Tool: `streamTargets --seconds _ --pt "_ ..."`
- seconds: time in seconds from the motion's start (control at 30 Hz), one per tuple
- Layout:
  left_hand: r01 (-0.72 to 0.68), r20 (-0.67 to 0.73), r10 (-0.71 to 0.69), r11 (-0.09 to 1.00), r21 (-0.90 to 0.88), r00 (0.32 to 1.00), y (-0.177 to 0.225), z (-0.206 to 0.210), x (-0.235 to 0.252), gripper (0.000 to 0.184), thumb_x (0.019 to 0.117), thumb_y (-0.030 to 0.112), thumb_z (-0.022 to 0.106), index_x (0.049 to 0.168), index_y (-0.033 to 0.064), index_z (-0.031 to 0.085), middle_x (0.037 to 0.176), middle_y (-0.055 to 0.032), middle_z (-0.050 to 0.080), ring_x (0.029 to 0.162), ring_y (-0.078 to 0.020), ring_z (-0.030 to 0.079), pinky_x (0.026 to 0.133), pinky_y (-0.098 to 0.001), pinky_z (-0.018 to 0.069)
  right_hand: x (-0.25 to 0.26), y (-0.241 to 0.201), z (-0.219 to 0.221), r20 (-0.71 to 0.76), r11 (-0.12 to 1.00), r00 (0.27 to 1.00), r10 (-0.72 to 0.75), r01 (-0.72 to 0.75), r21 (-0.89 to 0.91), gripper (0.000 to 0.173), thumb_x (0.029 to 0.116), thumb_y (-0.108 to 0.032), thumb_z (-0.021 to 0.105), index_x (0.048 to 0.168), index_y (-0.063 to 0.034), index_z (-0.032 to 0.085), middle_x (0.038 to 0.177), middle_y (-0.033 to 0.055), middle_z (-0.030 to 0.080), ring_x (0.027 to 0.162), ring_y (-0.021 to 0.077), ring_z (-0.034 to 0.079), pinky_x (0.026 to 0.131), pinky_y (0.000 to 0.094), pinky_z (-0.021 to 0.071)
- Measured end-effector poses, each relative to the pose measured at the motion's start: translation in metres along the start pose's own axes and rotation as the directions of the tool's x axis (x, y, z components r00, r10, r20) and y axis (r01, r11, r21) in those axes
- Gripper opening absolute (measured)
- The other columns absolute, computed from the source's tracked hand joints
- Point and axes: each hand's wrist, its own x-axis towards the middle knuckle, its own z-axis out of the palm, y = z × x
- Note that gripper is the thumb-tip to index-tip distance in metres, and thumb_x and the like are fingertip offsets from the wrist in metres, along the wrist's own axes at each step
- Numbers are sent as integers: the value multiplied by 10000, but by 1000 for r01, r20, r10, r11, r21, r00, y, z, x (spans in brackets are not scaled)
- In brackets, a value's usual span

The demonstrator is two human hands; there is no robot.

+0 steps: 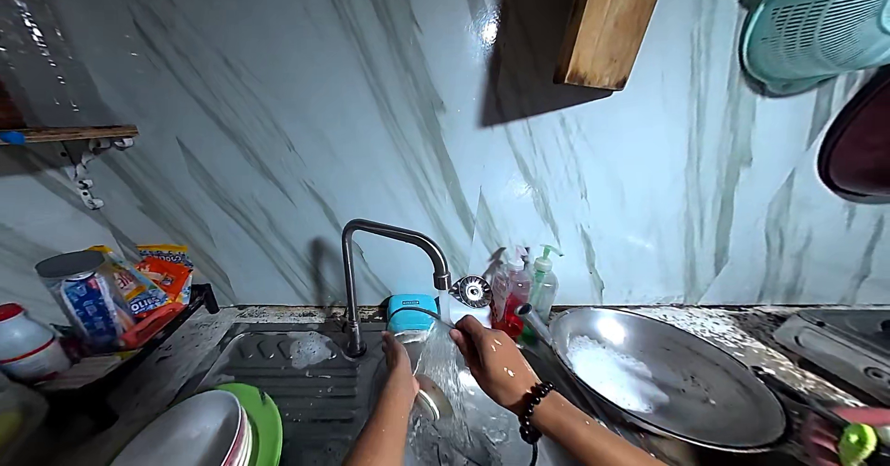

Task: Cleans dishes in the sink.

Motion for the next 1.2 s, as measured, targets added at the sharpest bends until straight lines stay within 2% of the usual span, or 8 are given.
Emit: streamTargets --seconds 0.13,0.23,0.33,0.47,0.6,0.87,1.07,1.2 --pt "181 -40 -181 983 12 983 -37 -30 4 857 1036 690 127 1583 56 310 1603 -276 309 1447 -466 330 1052 -737 316 10 3 3 112 999 993 -40 43 -21 404 1119 -286 398 1198 51 607 962 239 677 934 384 683 882 525 519" --pt "318 12 -318 947 -48 948 -67 -48 -9 922 1001 741 70 1615 70 218 1583 -320 309 1376 -509 387 1006 -711 355 19 21 -1 35 991 993 -116 114 66 384 1111 -236 424 1178 81 631 887 228 676 823 347 682 830 498 540" --pt "213 -259 -261 957 -199 930 -88 -36 -3 721 1037 698 166 1030 55 490 817 -109 483 658 -225 483 583 -385 439 31 45 -3 -66 987 988 -138 143 75 342 1097 -171 436 1137 88 656 802 203 668 734 323 673 763 489 549" --pt "57 -425 -129 982 -179 896 -71 -30 -10 847 1051 642 316 1347 -118 544 1413 -348 499 1352 -454 445 1072 -642 357 34 74 -5 -166 990 978 129 -137 -38 338 1113 -175 403 1195 41 649 920 241 703 902 410 703 865 573 533" --pt "-50 -467 88 994 93 880 -56 -20 -8 777 1067 579 370 1083 -132 683 1149 -353 634 1164 -461 566 989 -613 419 18 106 19 -419 952 856 301 -246 182 380 1115 -153 369 1145 115 636 977 321 681 980 478 677 906 628 486" --pt "-497 10 613 631 595 790 21 -20 -14 473 1021 368 625 802 -49 668 746 -162 621 750 -304 600 748 -540 472 -9 131 44 -334 867 878 342 -157 474 417 1093 -190 447 1370 113 524 1224 288 651 1131 345 645 1026 460 476" --pt "-522 414 392 227 822 821 54 13 -64 552 963 548 640 1077 16 737 1059 -182 725 1062 -332 679 952 -548 490 10 95 2 63 958 998 11 -28 285 469 1018 -270 635 1358 48 579 1139 213 700 1003 301 696 944 463 540" --pt "-679 642 262 84 729 721 68 13 -65 529 1030 492 556 1046 -16 699 986 -213 685 1006 -360 653 916 -550 478 -1 90 -8 135 929 991 -6 -45 367 233 1043 -166 560 1024 59 620 803 69 608 724 109 596 758 307 518"
